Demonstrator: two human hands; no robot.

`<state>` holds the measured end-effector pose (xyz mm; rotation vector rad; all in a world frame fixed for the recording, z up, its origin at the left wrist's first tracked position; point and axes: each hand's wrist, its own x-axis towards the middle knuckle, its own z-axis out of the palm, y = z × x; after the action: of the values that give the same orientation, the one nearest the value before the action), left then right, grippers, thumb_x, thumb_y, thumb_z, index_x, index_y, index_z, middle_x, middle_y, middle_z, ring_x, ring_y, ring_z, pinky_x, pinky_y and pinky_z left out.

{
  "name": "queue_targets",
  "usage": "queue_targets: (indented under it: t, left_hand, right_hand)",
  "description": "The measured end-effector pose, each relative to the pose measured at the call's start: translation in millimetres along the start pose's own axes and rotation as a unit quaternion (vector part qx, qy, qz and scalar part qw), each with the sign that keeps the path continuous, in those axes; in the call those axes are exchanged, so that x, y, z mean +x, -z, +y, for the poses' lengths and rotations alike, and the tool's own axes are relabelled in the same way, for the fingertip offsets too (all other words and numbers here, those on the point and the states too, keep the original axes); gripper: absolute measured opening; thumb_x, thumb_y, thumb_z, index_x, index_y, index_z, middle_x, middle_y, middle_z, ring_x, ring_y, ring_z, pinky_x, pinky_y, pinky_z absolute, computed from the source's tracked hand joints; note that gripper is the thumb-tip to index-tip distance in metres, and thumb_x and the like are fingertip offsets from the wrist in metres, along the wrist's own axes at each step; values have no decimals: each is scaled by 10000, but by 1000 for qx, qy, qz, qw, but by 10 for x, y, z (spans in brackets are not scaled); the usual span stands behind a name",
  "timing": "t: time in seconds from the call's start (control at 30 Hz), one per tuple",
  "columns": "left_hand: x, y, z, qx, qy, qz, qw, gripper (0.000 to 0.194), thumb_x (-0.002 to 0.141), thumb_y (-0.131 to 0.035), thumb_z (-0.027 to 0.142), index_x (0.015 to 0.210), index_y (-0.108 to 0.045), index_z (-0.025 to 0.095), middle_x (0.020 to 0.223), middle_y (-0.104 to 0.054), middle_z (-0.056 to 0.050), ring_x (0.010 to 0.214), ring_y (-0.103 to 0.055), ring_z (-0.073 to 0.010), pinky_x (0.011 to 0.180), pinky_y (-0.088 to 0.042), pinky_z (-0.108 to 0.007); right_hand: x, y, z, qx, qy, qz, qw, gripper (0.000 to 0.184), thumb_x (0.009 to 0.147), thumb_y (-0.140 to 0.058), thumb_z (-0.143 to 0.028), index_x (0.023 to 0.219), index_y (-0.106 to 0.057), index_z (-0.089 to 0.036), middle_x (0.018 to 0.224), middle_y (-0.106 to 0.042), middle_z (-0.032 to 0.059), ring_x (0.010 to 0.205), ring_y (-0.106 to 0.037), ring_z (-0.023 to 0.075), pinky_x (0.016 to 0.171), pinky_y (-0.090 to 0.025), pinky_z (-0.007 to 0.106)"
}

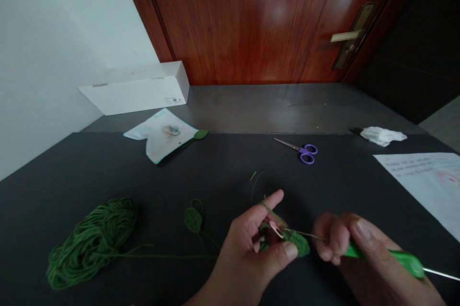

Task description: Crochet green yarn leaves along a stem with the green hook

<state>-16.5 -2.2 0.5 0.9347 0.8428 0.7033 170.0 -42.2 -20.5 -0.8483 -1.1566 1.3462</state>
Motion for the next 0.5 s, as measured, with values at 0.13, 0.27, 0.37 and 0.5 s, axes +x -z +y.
queue_targets:
  t: [0.13,0.27,0.37,0.5]
  left_hand:
    - [-14,-51,28,36,-1,19,999,661,734,-709,202,1354,-480,178,758,-526,42,709,-481,-117,761,-398,-284]
    - [-22,-90,2,40,3,47,998,591,718,-714,181,1283,-546,149,777,-546,26,732,-488,-128,791,-388,-293]
    - [3,-100,-71,-72,31,28,997,658,656,-765,160,1279,-552,154,746,-555,39,702,-484,-108,757,-374,-275]
    - [34,-98,-114,-223,57,-28,973,588,604,-798,144,1172,-644,141,699,-565,35,605,-463,-72,660,-335,-253]
  right_hand:
    - [-38,-1,16,-87,40,9,995,374,990,-311,-382,804,-610,-255,746,-592,21,728,-590,167,682,-529,265]
    - [-78,-61,-36,-360,144,-21,922,304,983,-386,-357,769,-566,-239,734,-600,26,674,-597,167,593,-509,257]
    - [-67,-67,-66,-527,291,-53,797,205,948,-469,-228,792,-601,-211,795,-630,64,720,-596,191,659,-520,308]
    - [-20,19,-48,-419,337,-73,840,283,981,-397,-311,817,-610,-222,765,-610,54,732,-578,196,654,-513,315]
